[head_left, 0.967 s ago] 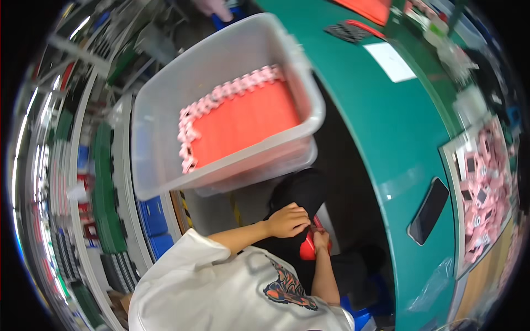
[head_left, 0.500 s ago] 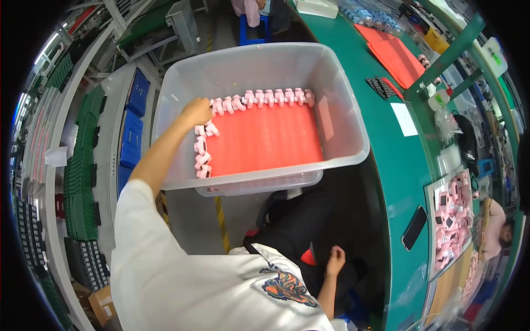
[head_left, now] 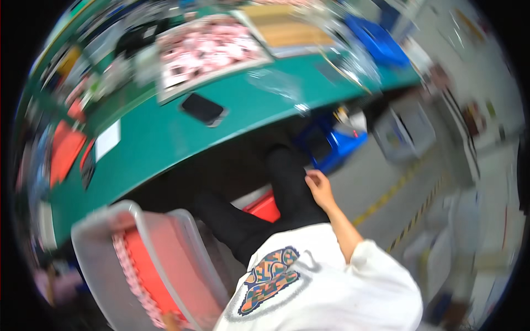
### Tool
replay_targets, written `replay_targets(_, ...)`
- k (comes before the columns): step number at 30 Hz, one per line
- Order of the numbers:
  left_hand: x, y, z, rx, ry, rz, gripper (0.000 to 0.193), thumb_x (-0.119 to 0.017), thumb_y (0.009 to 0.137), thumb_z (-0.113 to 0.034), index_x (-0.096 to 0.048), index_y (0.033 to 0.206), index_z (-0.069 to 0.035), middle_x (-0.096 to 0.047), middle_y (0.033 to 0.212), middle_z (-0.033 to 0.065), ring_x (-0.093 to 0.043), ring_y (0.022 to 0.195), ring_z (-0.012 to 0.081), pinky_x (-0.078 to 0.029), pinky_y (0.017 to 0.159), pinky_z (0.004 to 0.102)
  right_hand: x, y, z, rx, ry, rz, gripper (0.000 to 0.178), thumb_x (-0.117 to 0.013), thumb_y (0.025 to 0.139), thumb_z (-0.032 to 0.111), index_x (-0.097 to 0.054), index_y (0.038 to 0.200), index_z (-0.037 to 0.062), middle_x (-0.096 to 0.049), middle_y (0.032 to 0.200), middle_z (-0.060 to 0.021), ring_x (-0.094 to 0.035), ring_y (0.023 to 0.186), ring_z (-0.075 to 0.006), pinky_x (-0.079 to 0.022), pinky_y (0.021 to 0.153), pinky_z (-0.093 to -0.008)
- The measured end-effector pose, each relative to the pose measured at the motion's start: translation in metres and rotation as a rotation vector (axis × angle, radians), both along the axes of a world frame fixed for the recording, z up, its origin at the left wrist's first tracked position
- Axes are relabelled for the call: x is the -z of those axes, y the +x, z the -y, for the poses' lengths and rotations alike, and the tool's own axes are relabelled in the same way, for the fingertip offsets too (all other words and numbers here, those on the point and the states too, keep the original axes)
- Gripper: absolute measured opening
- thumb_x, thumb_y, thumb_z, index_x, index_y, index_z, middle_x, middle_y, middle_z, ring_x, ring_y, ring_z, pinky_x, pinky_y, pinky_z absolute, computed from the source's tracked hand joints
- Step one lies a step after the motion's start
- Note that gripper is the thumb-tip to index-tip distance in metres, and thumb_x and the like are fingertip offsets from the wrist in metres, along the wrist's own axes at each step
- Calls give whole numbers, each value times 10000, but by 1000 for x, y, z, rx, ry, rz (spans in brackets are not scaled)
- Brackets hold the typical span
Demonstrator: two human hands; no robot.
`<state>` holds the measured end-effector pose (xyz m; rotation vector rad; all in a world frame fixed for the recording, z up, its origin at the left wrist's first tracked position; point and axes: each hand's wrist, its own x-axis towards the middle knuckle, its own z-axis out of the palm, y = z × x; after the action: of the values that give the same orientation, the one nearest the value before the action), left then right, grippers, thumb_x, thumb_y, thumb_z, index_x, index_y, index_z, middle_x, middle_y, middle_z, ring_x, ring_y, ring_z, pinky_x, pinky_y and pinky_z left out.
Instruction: Assembling small handheld electronic devices by applying parts and sorting them into trays.
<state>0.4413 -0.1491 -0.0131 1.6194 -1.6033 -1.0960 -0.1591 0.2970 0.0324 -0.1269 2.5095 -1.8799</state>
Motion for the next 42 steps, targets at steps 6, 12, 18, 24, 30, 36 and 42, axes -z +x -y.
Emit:
replay_targets(6,-46,10,125,8,490,-181,363,-548,993,-329,-628,1287,-131,-662,1000,38,-613,872,126,-494,836,273,-7,4,-17,104,-50,71,195,-655,914,86,-664,1094,12,-682,941,-65,-601,783,-151,-501,756,-271)
replay_targets(12,-132,-15,94,193,354,-221,366,-553,990,-322,-600,1281,-106,-650,1072,65,-612,930,145,-477,896,285,-6,-8,4,-74,-52,119,189,-655,910,95,-680,1083,26,-685,925,-68,-573,717,-145,-499,690,-278)
replay_targets(18,-277,-192,-30,454,-120,-220,373,-557,990,-321,-569,1268,-72,-639,1159,111,-612,982,174,-466,934,297,-12,-25,36,-392,1,-33,217,-666,894,112,-673,1095,31,-681,1032,-98,-636,843,-205,-516,772,-309)
replay_targets(24,-238,-467,-222,859,35,-471,351,-646,879,-90,-626,1217,5,-666,1168,158,-640,1009,236,-510,920,337,39,22,70,-1078,110,-288,221,-612,908,206,-682,1050,51,-703,1054,-107,-643,913,-306,-509,851,-427)
replay_targets(30,-132,-709,-361,1500,263,-232,235,-597,970,-93,-616,1195,-27,-639,1113,105,-611,977,199,-513,867,307,62,13,66,-1013,-350,12,222,-514,972,190,-659,1020,28,-728,1001,-146,-643,853,-316,-501,820,-440)
replay_targets(36,-68,-815,-422,1311,487,-139,235,-593,995,-116,-610,1219,-47,-626,1113,117,-610,890,164,-541,715,275,49,-12,40,-1028,-275,265,284,-502,997,207,-651,1140,11,-701,1181,-183,-652,990,-333,-496,921,-421)
replay_targets(42,-56,-832,-443,1309,513,-230,214,-602,993,-127,-615,1195,-56,-646,1055,100,-610,853,150,-519,680,260,28,-30,17,-1065,-156,368,406,-521,1012,259,-586,1328,13,-577,1416,-195,-587,1225,-339,-447,1053,-403)
